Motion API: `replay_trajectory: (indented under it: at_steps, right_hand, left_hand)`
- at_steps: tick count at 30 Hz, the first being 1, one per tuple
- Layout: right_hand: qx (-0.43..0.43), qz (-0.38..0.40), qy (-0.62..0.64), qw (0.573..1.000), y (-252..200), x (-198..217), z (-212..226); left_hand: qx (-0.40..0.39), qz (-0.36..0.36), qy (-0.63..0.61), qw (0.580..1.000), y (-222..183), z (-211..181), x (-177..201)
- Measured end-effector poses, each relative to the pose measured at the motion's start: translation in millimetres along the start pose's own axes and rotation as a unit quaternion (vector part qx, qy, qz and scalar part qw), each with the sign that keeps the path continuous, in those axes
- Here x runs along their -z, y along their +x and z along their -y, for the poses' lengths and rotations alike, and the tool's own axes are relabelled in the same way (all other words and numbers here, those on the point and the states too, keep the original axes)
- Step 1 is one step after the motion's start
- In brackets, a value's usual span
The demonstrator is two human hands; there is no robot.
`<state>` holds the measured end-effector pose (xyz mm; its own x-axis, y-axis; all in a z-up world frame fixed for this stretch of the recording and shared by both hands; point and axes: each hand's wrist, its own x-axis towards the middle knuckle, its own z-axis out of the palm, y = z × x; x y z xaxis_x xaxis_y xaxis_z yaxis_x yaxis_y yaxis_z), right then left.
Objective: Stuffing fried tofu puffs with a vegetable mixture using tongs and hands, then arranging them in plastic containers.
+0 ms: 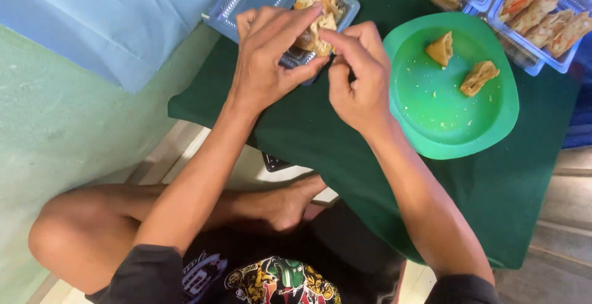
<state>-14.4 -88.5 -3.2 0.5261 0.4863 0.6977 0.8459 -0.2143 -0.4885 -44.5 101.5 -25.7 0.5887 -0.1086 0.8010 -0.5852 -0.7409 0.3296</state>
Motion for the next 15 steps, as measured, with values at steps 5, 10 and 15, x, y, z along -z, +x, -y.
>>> replay_trajectory:
  at_steps: [5, 10, 15]
  right_hand:
    - [0.015, 0.016, -0.011, 1.000, -1.6, -2.0, 1.4]
    - [0.013, -0.020, -0.017, 1.000, 0.8, 4.4, 4.1]
    - [-0.067, -0.077, -0.005, 0.995, -1.3, 6.1, -2.1]
  left_hand:
    - [0.001, -0.003, -0.001, 1.000, -1.6, 0.7, -0.9]
    - [0.009, -0.006, 0.007, 1.000, 0.4, -0.1, 2.7]
    - [0.043, -0.008, -0.017, 0.999, -1.8, 1.9, 0.6]
